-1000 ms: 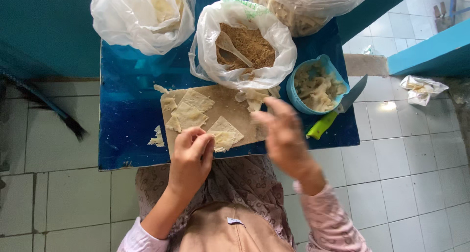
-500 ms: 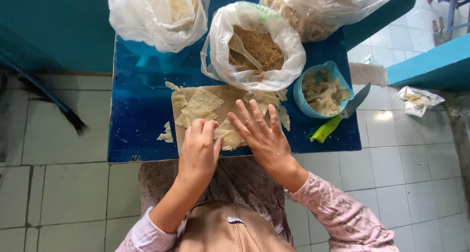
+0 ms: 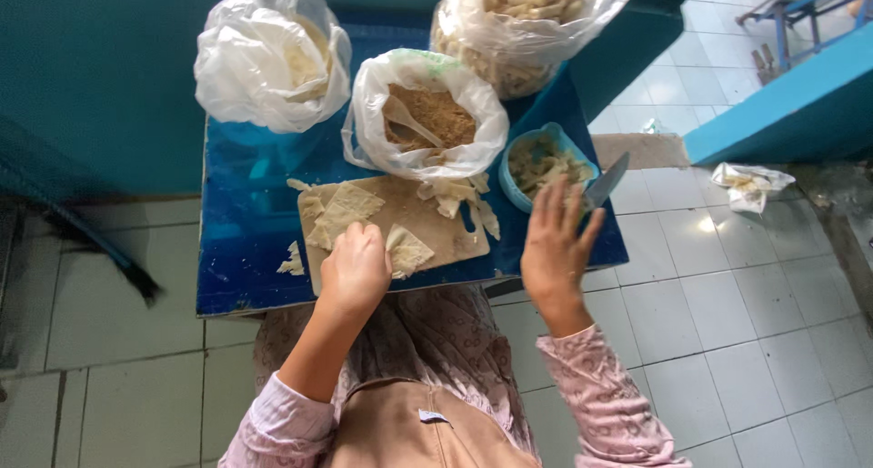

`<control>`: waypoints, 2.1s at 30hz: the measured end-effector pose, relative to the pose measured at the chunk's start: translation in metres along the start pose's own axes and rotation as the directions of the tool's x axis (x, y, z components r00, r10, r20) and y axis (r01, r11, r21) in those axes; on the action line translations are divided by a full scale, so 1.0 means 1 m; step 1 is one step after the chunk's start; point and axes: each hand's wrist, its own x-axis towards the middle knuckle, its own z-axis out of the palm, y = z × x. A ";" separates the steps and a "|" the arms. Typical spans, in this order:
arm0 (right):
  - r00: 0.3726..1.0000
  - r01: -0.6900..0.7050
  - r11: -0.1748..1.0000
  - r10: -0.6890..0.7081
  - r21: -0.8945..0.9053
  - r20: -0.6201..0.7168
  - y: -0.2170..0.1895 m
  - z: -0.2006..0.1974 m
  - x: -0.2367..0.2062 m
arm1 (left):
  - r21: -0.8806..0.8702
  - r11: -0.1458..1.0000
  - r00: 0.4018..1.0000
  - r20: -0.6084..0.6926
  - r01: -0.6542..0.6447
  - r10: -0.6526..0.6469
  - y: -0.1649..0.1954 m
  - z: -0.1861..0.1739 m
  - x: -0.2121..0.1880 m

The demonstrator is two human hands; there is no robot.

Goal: The person pinches and folds thin dough sheets on a cutting board, dipping fingers into a bag of brown powder between pieces, then unwraps a large round dough mass, presses it flat, and cuts it into pieces with a knife, setting the pieces on the table.

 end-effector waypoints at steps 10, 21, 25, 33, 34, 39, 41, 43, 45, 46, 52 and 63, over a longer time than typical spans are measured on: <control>0.962 0.141 0.601 0.106 0.786 -0.253 -0.026 -0.027 0.037 | 0.040 0.994 0.994 0.018 0.105 -0.106 -0.002 -0.003 0.000; 0.991 0.136 0.802 -0.115 0.581 -0.073 -0.130 0.021 0.188 | -0.233 0.972 0.995 -0.082 0.029 -0.050 -0.005 -0.015 -0.003; 0.988 0.153 0.839 -0.134 0.523 -0.074 -0.133 0.026 0.196 | -0.297 0.955 0.995 -0.099 0.003 -0.034 -0.009 -0.020 -0.003; 0.968 0.237 0.622 -0.218 0.746 -0.126 -0.093 0.010 0.193 | -0.382 0.924 0.997 -0.071 -0.018 -0.010 -0.017 -0.026 -0.001; 0.975 0.201 0.578 -0.197 0.791 -0.104 -0.092 0.010 0.193 | -0.387 0.922 0.998 -0.063 -0.021 -0.004 -0.018 -0.027 -0.001; 0.992 0.126 0.517 -0.082 0.846 -0.097 -0.099 0.018 0.190 | -0.394 0.919 0.999 -0.026 0.008 -0.019 -0.019 -0.029 -0.001; 0.998 0.059 0.485 -0.053 0.873 -0.038 -0.100 0.022 0.189 | -0.376 0.926 0.999 -0.018 0.022 -0.031 -0.018 -0.029 -0.002; 0.995 0.067 0.482 -0.095 0.873 -0.024 -0.098 0.024 0.188 | -0.365 0.930 0.999 -0.009 0.037 -0.044 -0.017 -0.029 -0.001; 0.991 0.066 0.467 -0.132 0.882 -0.004 -0.098 0.026 0.188 | -0.358 0.932 0.998 -0.013 0.045 -0.053 -0.015 -0.029 -0.001; 0.989 0.060 0.454 -0.148 0.889 0.009 -0.099 0.026 0.188 | -0.358 0.933 0.998 -0.022 0.043 -0.054 -0.015 -0.029 -0.001; 0.995 0.001 0.337 -0.098 0.942 0.034 -0.103 0.026 0.184 | -0.366 0.929 0.998 -0.018 0.048 -0.059 -0.014 -0.029 0.000; 0.977 -0.214 0.154 0.024 0.965 0.213 -0.074 0.004 0.134 | -0.384 0.923 0.997 -0.050 0.031 -0.054 -0.018 -0.030 -0.005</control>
